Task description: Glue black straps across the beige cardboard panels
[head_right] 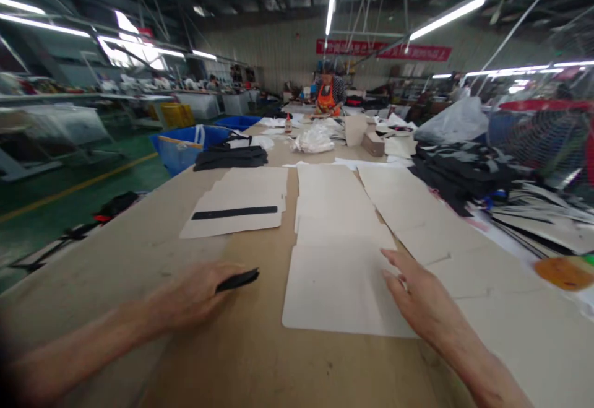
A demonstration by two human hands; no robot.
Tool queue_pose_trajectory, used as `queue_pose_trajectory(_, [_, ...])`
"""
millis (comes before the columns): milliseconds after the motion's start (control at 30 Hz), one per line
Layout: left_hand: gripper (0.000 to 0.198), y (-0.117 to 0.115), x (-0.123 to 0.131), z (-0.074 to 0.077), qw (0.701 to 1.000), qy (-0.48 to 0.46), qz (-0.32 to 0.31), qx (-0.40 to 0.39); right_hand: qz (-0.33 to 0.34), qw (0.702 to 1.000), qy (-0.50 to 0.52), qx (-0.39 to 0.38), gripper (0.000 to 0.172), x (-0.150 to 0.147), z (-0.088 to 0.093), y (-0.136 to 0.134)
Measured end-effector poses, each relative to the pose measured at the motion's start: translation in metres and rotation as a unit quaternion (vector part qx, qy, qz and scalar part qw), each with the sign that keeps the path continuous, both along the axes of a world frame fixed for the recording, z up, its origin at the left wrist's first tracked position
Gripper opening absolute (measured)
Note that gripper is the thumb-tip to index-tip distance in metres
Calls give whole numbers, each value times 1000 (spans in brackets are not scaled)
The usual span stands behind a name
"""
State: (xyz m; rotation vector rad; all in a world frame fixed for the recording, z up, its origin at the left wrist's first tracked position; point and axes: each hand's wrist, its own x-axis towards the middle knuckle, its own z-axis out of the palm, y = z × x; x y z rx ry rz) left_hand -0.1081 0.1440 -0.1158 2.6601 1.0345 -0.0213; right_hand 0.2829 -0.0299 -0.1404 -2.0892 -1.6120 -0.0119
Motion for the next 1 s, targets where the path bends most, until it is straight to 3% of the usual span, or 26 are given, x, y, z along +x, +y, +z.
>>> queue_pose_trajectory(67, [48,-27,30,-3,999,-9,-47,-13,-42,999,-32,7,48,15,-25,-32])
queue_pose_trajectory(133, [51,-45,58,-6,999,2,-46,-4,-56,994,-90,14,52,21,-51,-51])
queue_pose_trajectory(300, [49,-66,95,-13,997,59,-31,32,-72,981,-182,13,48,16,-87,-64])
queue_pose_trajectory(467, [58,-85,72,-16,996,77,-35,20,-61,979,-191,40,46,-8,-102,-84])
queue_pose_trajectory(567, [57,-95,43,-6,995,96,-23,-26,-26,984,-170,43,39,-28,-108,-107])
queue_pose_trajectory(667, [37,-97,20,15,994,43,59,-85,38,988,-135,69,39,-43,-99,-120])
queue_pose_trajectory(733, [40,-94,16,28,974,-39,127,-183,70,987,-94,113,37,-51,-81,-118])
queue_pose_trajectory(800, [45,-92,20,34,918,-128,149,-345,89,985,-28,146,32,-65,-55,-106])
queue_pose_trajectory(867, [45,-93,31,33,837,-194,129,-495,118,983,56,127,25,-85,-27,-90])
queue_pose_trajectory(933, [42,-97,43,27,780,-228,109,-572,135,977,130,105,20,-109,-4,-73])
queue_pose_trajectory(1000, [40,-103,53,21,756,-236,99,-602,146,962,181,140,18,-131,11,-58])
